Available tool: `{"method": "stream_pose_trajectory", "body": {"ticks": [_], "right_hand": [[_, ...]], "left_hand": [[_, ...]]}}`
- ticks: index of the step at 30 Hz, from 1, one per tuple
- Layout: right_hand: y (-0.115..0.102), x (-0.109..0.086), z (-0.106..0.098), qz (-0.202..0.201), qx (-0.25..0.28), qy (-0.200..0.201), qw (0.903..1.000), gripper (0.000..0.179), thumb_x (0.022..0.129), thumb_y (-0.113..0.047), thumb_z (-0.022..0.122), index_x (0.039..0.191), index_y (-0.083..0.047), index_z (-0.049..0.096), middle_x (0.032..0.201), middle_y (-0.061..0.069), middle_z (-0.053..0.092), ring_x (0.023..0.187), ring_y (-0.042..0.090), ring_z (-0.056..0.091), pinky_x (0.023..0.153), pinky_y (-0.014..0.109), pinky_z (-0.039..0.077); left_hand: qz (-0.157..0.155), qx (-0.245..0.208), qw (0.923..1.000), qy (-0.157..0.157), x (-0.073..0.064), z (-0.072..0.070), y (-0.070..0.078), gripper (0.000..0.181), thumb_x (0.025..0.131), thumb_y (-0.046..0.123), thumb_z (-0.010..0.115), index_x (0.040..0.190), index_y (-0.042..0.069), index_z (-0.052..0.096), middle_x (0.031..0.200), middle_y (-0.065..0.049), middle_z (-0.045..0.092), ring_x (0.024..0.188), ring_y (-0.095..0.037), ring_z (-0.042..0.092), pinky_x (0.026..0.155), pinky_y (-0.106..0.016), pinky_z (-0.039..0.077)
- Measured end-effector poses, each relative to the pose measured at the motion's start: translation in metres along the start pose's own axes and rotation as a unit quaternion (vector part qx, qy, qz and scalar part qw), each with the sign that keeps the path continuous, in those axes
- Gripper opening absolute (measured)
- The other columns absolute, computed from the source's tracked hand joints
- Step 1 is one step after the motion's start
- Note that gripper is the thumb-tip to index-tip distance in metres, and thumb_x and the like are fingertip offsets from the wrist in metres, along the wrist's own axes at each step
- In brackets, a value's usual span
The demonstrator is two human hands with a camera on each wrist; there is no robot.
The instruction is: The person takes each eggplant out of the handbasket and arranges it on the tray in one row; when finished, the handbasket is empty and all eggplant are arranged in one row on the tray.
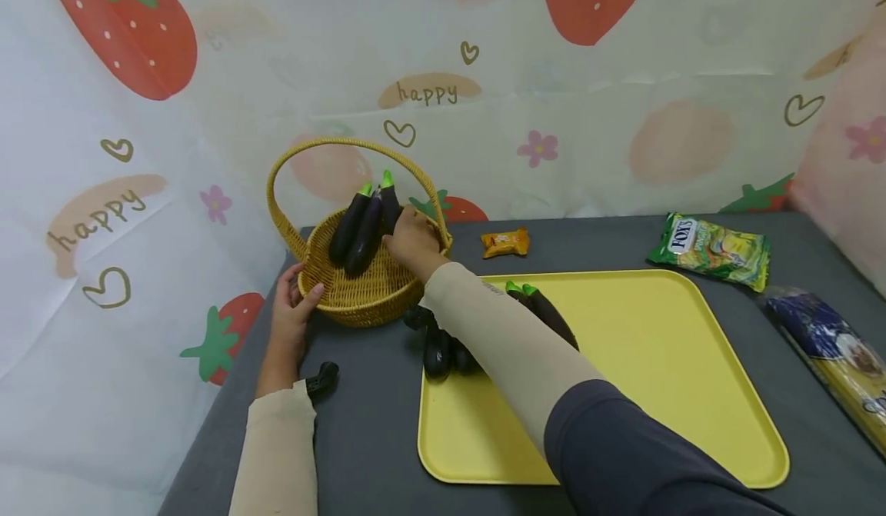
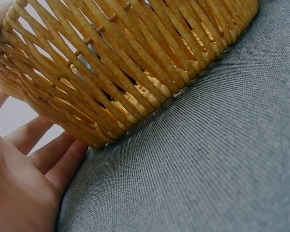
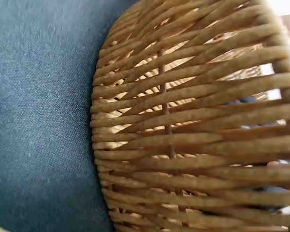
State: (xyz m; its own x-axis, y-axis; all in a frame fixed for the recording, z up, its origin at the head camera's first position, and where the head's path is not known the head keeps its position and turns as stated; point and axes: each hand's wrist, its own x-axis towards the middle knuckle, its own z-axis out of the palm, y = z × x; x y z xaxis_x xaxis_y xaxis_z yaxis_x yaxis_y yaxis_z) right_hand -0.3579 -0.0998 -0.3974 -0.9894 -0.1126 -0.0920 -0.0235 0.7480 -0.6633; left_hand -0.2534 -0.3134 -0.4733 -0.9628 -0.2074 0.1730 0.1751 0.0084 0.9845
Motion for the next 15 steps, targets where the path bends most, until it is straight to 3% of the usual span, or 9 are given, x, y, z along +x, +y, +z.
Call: {"method": "stream_pose_trajectory", "body": {"ticks": [4, 9, 12, 15], "right_hand": [[0.0013, 0.0036, 0.0014, 0.003, -0.002, 0.014, 0.9999, 0.071, 0.097, -0.033, 0.061, 0.152, -0.010, 0.022, 0.137, 0.014, 0.046, 0.101, 0.027, 0.058, 0.072, 0.038, 0.049], [0.0036, 0.0066, 0.0003, 0.019, 0.021, -0.007, 0.9996, 0.069, 0.099, -0.026, 0.058, 0.154, -0.013, 0.017, 0.113, 0.013, 0.060, 0.080, 0.025, 0.063, 0.060, 0.036, 0.046], [0.0035, 0.0055, -0.0008, 0.015, 0.033, -0.012, 0.9993, 0.070, 0.098, -0.027, 0.057, 0.154, -0.011, 0.018, 0.120, 0.013, 0.058, 0.086, 0.025, 0.063, 0.062, 0.036, 0.047], [0.0004, 0.0012, -0.0037, -0.009, 0.048, -0.004, 0.9988, 0.067, 0.096, -0.031, 0.061, 0.149, -0.007, 0.028, 0.130, 0.012, 0.053, 0.096, 0.024, 0.060, 0.069, 0.036, 0.048]], "left_hand": [[0.016, -0.008, 0.9998, -0.010, -0.0004, 0.0021, -0.0010, 0.058, 0.098, 0.009, 0.058, 0.149, 0.010, 0.031, 0.138, -0.026, 0.043, 0.105, -0.012, 0.056, 0.085, -0.023, 0.044], [0.013, -0.011, 0.9998, -0.010, -0.0008, 0.0043, -0.0010, 0.057, 0.098, 0.007, 0.057, 0.149, 0.008, 0.031, 0.137, -0.025, 0.043, 0.103, -0.010, 0.057, 0.086, -0.024, 0.044], [0.006, -0.013, 0.9999, -0.005, -0.0013, 0.0036, -0.0011, 0.056, 0.098, 0.005, 0.056, 0.149, 0.008, 0.032, 0.136, -0.024, 0.044, 0.102, -0.009, 0.057, 0.085, -0.024, 0.044], [0.002, -0.018, 0.9998, -0.001, -0.0025, 0.0022, 0.0033, 0.056, 0.098, 0.003, 0.055, 0.148, 0.006, 0.032, 0.136, -0.026, 0.044, 0.100, -0.009, 0.057, 0.084, -0.024, 0.044]]}}
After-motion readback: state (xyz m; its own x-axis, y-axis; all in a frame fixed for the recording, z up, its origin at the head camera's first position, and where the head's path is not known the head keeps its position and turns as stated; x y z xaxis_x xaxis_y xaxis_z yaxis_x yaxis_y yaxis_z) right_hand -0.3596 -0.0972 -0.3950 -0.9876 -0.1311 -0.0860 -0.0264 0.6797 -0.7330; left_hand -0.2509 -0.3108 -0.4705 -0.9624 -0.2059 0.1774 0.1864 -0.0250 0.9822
